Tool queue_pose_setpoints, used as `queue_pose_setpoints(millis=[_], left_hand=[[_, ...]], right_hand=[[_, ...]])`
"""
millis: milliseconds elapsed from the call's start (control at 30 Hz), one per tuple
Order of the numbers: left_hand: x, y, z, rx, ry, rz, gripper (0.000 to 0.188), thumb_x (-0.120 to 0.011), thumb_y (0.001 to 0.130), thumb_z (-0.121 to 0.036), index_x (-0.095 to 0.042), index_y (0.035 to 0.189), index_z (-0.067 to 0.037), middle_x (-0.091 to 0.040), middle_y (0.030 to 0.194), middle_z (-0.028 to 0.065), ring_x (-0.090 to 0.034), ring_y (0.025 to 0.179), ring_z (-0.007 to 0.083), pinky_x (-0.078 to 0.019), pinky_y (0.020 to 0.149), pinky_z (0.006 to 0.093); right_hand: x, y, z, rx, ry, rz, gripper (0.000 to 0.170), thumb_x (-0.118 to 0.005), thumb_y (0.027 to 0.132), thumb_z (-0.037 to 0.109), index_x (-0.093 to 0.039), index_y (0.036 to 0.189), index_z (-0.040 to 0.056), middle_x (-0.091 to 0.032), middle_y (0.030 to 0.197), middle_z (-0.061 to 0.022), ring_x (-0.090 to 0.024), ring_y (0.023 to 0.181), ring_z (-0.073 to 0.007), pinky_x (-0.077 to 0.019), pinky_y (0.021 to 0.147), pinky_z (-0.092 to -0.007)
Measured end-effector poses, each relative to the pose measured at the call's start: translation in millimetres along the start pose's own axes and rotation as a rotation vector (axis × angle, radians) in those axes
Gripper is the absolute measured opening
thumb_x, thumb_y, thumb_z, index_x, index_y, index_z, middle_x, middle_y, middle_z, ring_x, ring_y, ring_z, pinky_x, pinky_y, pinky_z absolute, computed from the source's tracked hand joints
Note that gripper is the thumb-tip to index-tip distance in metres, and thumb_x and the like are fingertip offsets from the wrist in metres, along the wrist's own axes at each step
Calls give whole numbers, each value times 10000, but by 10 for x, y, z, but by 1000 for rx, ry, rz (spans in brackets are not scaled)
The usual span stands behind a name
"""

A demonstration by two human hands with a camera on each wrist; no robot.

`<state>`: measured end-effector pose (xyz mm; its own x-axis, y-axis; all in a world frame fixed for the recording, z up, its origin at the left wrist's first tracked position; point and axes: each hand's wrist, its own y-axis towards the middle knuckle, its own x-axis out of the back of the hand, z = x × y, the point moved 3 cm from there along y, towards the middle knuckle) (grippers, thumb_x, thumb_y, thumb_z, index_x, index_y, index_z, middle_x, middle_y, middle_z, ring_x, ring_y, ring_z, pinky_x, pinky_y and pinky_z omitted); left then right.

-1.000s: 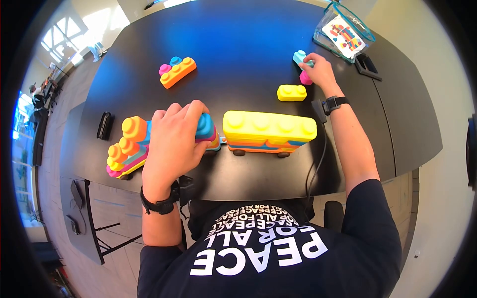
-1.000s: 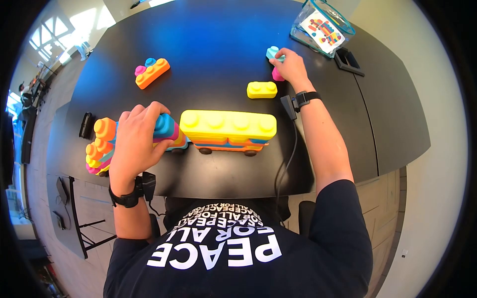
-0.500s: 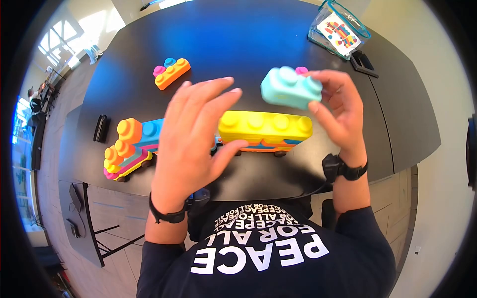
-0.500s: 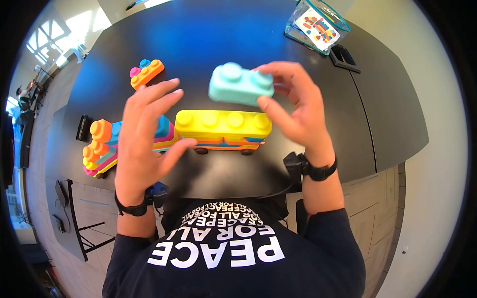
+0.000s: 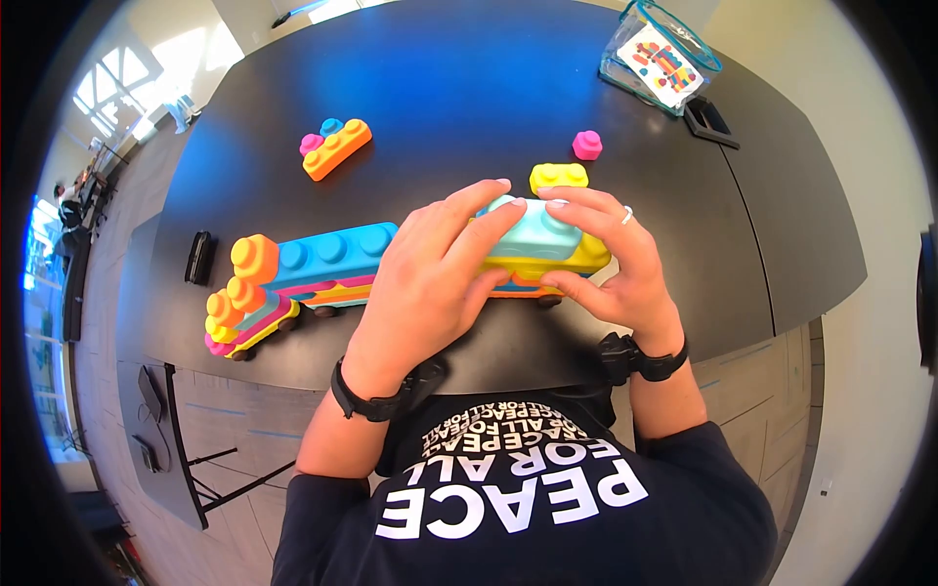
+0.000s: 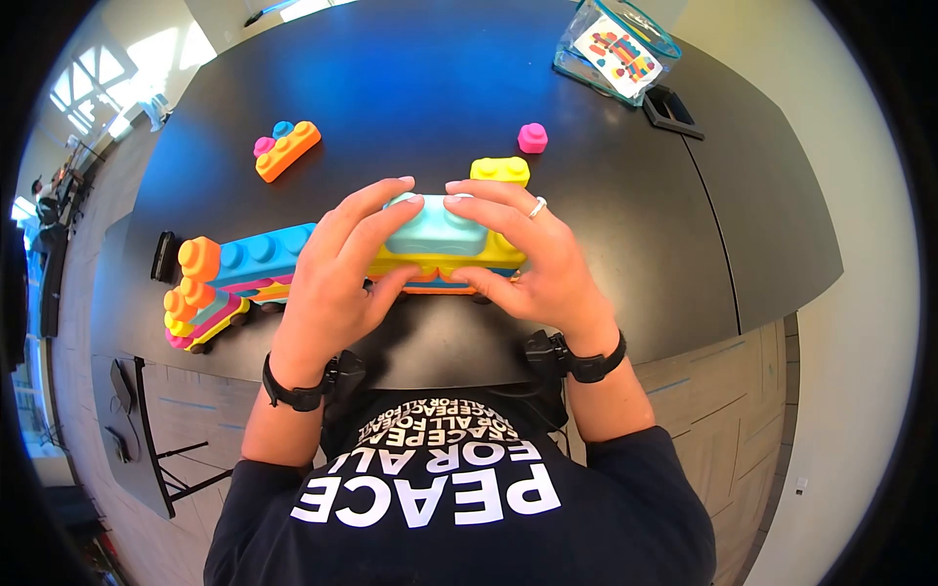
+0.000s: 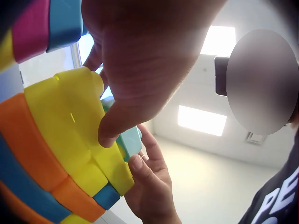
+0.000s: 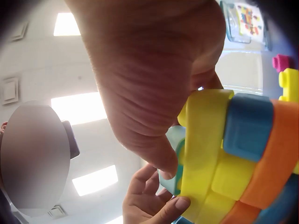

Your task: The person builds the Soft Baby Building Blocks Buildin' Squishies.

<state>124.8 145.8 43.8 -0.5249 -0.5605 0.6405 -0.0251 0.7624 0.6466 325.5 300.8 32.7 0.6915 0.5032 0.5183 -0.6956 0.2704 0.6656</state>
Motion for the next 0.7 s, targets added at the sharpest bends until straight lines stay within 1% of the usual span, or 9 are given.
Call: queue_pose_setpoints(millis=[100, 233, 300, 400, 500, 600, 633, 667, 700], left_hand=[[-62, -38, 33, -10, 16, -25, 736, -987, 828, -1, -725, 1510, -87, -731, 1595, 158, -738, 1356, 409, -594, 1113, 507], [-167, -102, 80, -38, 7, -76, 731, -997, 834, -20, -711, 1503, -90, -733, 1579, 177, -731, 1352, 421, -570, 1130, 526], [-191, -113, 74, -36, -10, -113, 708, -975, 833, -21, -715, 1488, -88, -719, 1569, 165, -727, 1291, 402, -547, 1118, 540], [-245, -149, 67, -34, -15, -162, 716, -974, 834, -34, -697, 1491, -97, -706, 1572, 160, -708, 1272, 406, -521, 1119, 550], [-305, -177, 104, -38, -9, -183, 756, -987, 829, -44, -666, 1511, -113, -696, 1582, 161, -689, 1288, 417, -506, 1121, 547], [-314, -187, 124, -49, -2, -183, 790, -993, 823, -41, -649, 1530, -119, -692, 1583, 164, -680, 1291, 416, -502, 1118, 547], [-308, -190, 124, -52, 2, -184, 799, -994, 822, -40, -645, 1536, -120, -692, 1581, 165, -678, 1291, 414, -502, 1117, 547], [-296, -195, 124, -47, 16, -168, 819, -1003, 821, -35, -631, 1545, -122, -692, 1588, 174, -681, 1321, 414, -502, 1130, 543], [-282, -197, 123, -44, 29, -152, 838, -1012, 821, -30, -618, 1554, -124, -692, 1594, 184, -685, 1352, 413, -503, 1144, 538]], right_hand=[[-57, -42, -42, 12, 11, -17, 740, -1001, 849, 20, -755, 1540, 118, -753, 1591, -173, -754, 1376, -397, -613, 1157, -488], [-115, -64, -65, 22, 35, -51, 715, -1000, 844, -8, -771, 1506, 132, -764, 1572, -177, -762, 1359, -396, -618, 1145, -486], [-139, -69, -62, 23, 44, -69, 704, -998, 844, -20, -777, 1494, 136, -769, 1563, -180, -766, 1349, -396, -623, 1137, -488], [-160, -53, -65, 29, 42, -74, 685, -1005, 851, 18, -779, 1488, 127, -773, 1552, -191, -773, 1329, -397, -632, 1111, -481], [-98, -37, -94, 32, 75, -32, 549, -957, 1002, 249, -774, 1498, 100, -772, 1554, -185, -771, 1340, -356, -632, 1072, -448], [90, -17, -378, -79, 226, -109, 612, -810, 1130, 520, -752, 1535, 64, -760, 1571, -162, -759, 1363, -301, -619, 1046, -413], [205, 20, -540, -120, 210, -136, 683, -643, 1212, 617, -723, 1579, 47, -737, 1600, -143, -742, 1365, -261, -607, 1041, -395], [354, 54, -764, -234, 267, -153, 575, -700, 1221, 458, -698, 1601, 27, -732, 1584, -135, -739, 1334, -245, -613, 1065, -417], [439, 130, -873, -404, 163, -156, 518, -734, 1202, 365, -697, 1601, 37, -740, 1563, -139, -745, 1323, -260, -618, 1083, -432]])
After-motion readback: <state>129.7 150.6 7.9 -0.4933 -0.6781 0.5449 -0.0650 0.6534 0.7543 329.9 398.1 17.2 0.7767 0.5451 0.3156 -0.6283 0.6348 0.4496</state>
